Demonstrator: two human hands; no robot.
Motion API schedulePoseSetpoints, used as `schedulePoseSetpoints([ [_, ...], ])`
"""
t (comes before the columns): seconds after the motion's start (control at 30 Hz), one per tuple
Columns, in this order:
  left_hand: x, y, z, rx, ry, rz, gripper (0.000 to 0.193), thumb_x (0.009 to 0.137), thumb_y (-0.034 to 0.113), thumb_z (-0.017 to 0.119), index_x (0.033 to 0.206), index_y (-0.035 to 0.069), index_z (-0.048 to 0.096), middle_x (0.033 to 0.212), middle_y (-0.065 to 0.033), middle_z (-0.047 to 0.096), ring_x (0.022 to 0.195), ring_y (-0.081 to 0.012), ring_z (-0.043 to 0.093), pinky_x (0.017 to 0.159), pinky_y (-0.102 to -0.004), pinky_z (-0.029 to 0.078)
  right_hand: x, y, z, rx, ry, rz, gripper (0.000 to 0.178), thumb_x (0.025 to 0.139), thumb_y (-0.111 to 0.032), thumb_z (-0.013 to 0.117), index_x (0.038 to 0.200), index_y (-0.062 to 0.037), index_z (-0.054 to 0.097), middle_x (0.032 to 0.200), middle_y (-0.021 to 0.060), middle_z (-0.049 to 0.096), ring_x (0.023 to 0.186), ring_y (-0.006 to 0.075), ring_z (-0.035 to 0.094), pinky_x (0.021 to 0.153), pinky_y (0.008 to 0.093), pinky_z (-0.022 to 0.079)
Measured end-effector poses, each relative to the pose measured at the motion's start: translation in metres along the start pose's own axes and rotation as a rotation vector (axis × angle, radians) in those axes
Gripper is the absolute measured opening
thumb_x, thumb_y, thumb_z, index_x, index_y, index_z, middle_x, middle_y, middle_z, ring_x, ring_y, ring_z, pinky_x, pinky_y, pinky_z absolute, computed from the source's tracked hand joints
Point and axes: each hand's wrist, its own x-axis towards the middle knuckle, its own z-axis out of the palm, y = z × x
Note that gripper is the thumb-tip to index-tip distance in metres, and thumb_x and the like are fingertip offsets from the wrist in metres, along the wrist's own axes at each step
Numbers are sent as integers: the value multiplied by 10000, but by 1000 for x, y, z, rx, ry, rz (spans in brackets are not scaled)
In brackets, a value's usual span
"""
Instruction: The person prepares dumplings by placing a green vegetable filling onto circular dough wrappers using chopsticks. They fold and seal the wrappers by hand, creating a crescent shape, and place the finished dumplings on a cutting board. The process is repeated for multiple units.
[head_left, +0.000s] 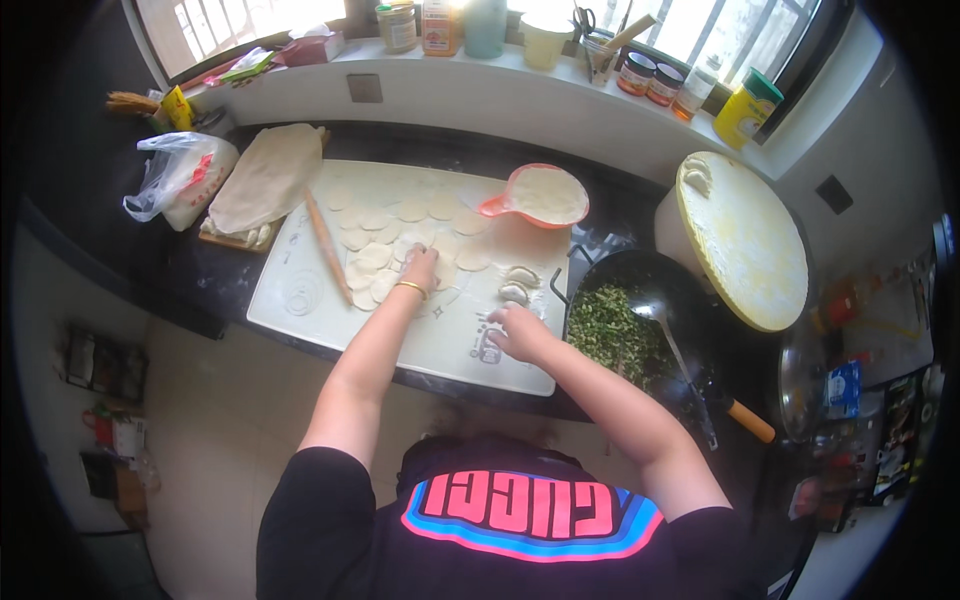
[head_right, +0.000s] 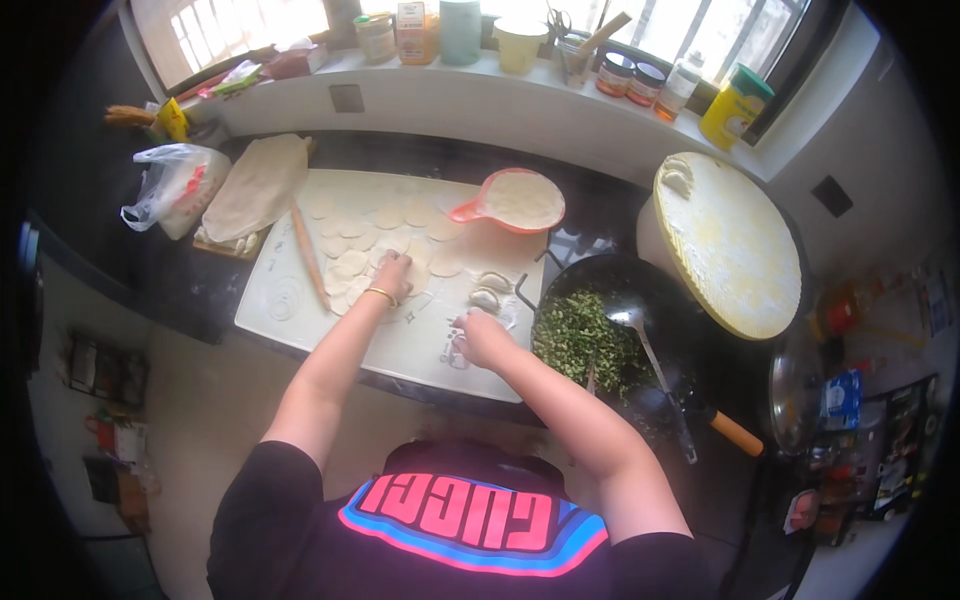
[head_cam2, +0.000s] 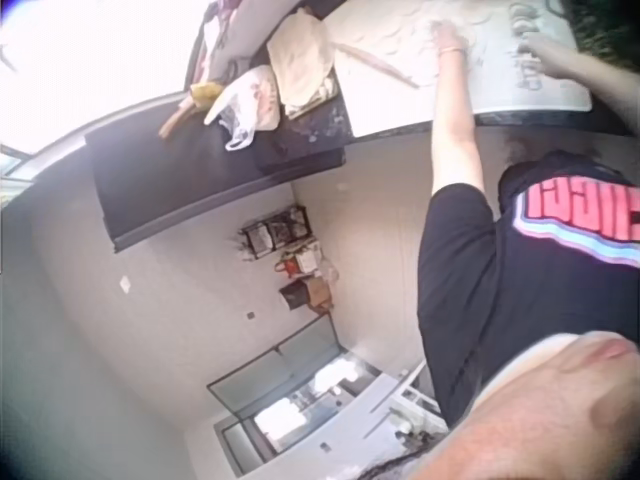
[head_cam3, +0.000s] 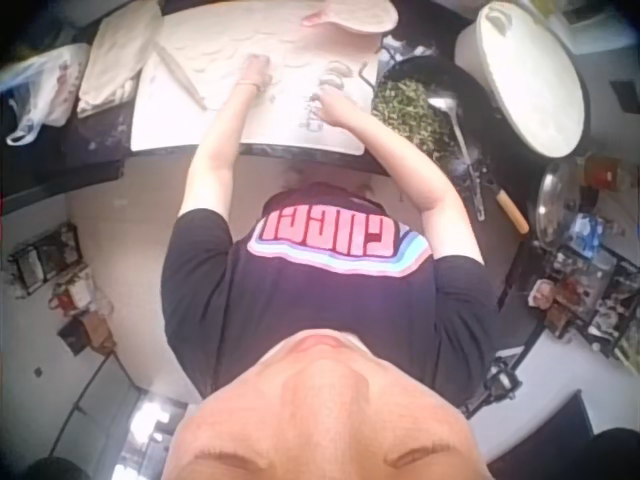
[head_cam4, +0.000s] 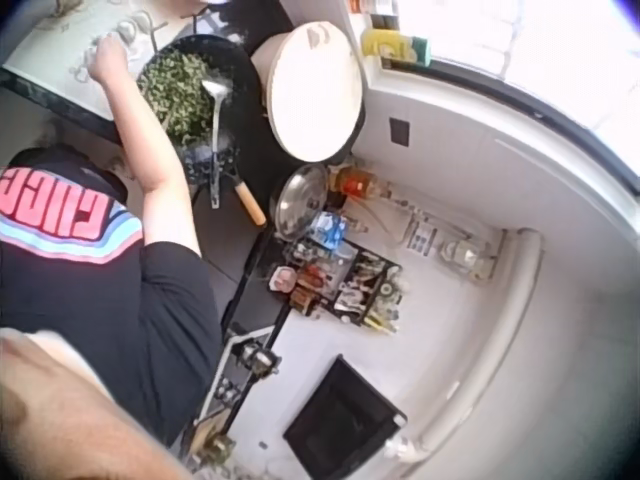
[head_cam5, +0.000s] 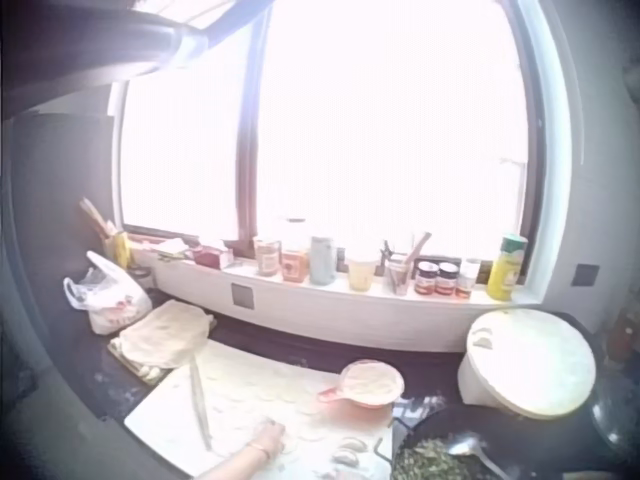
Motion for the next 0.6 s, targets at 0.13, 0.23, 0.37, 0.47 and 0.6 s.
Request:
schedulePoseSetpoints([
  [0.13, -24, -1, 23, 110, -140, 207, 522, 714, 173, 662, 1202, 81, 500, 1335, -177, 383, 1194, -373, 396, 994, -441, 349, 33, -2, 23, -3, 52, 68, 427, 794, -210, 623, 1149, 6, 526, 1102, 236, 515, 1039, 371, 514, 901, 408, 423],
  [0.23, -60, -11, 33, 112, 21, 340, 598, 780, 283, 609, 1316, 111, 411, 1435, -158, 269, 1289, -377, 287, 1043, -483, 268, 60, 6, 46, 30, 146, 99, 515, 821, -225, 599, 1244, 21, 437, 1248, 271, 426, 1152, 411, 437, 975, 409, 375],
  [0.37, -53, -46, 1, 273, 276, -3, 645, 836, 388, 539, 1394, 154, 318, 1484, -143, 175, 1350, -376, 173, 1073, -514, 180, 104, 11, 70, -58, 191, 127, 598, 846, -297, 569, 1334, -20, 361, 1397, 257, 278, 1294, 409, 278, 1046, 481, 271],
  [0.47, -33, -74, -23, 296, 147, -221, 662, 871, 455, 470, 1426, 168, 250, 1501, -131, 124, 1363, -377, 117, 1076, -538, 120, 147, -5, 73, -210, 218, 145, 634, 857, -372, 535, 1378, -84, 317, 1443, 228, 211, 1349, 391, 156, 1062, 547, 182],
  [0.6, -29, -79, -27, 237, 48, -173, 661, 881, 477, 436, 1429, 164, 241, 1501, -142, 108, 1358, -401, 104, 1081, -534, 103, 183, -9, 79, -333, 202, 84, 635, 859, -424, 502, 1396, -149, 306, 1469, 185, 181, 1364, 373, 121, 1066, 567, 125],
])
